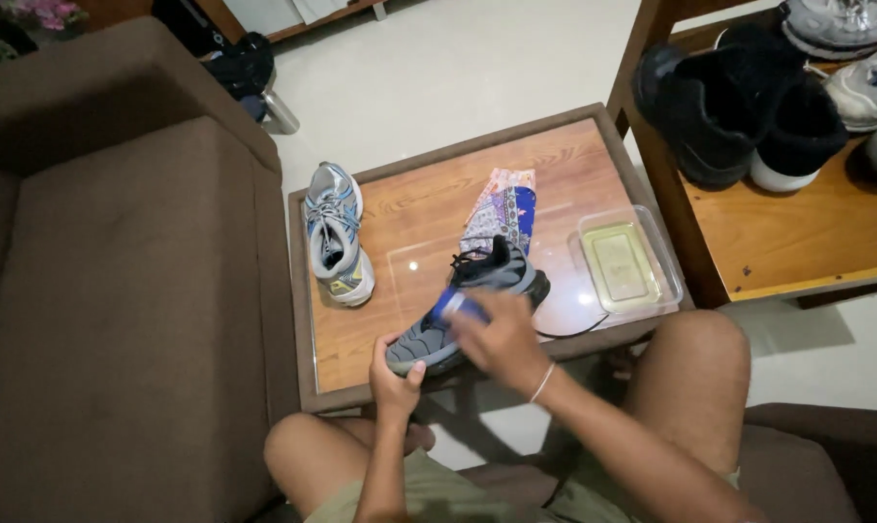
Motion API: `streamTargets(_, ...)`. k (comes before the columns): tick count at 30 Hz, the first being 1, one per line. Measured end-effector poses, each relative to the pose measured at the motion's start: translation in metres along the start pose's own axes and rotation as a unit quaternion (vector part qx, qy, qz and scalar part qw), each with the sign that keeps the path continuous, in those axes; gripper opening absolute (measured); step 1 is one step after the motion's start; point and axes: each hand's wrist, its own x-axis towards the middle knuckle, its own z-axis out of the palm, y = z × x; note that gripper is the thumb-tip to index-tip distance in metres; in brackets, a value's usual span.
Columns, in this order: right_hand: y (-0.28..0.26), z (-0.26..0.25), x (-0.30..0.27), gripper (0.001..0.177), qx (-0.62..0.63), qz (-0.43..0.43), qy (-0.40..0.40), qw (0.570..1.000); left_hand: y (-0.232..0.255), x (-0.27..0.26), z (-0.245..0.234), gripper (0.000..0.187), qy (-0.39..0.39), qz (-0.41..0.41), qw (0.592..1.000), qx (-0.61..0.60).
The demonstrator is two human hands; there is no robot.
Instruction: The person is cleaning a grey and black sneaker by scrubbing it with a small brush and cleaning solution on a small table.
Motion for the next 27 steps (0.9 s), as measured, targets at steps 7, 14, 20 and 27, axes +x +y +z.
streamTargets(7,0.017,0.001,0.003,0.018,-0.02,0.065,0.043,0.997,0.04,-0.001,-0.005,0.086,0.011,-0.024,0.999,0.024)
streamTargets(14,-0.003,-0.004,0.006,0.025,-0.009,-0.034,-0.016,0.999,0.029,-0.004,-0.002,0.088,0.018,-0.006,0.998,0.064)
streamTargets(20,0.026,-0.005,0.011,0.024,-0.09,0.04,0.022,0.995,0.027,-0.003,0.0,0.085,0.031,-0.015,0.996,0.077)
streamTargets(27,-0.004,-0.002,-0.004,0.031,0.001,-0.063,-0.037,0.997,0.033,-0.006,0.001,0.087,0.035,-0.018,0.996,0.076)
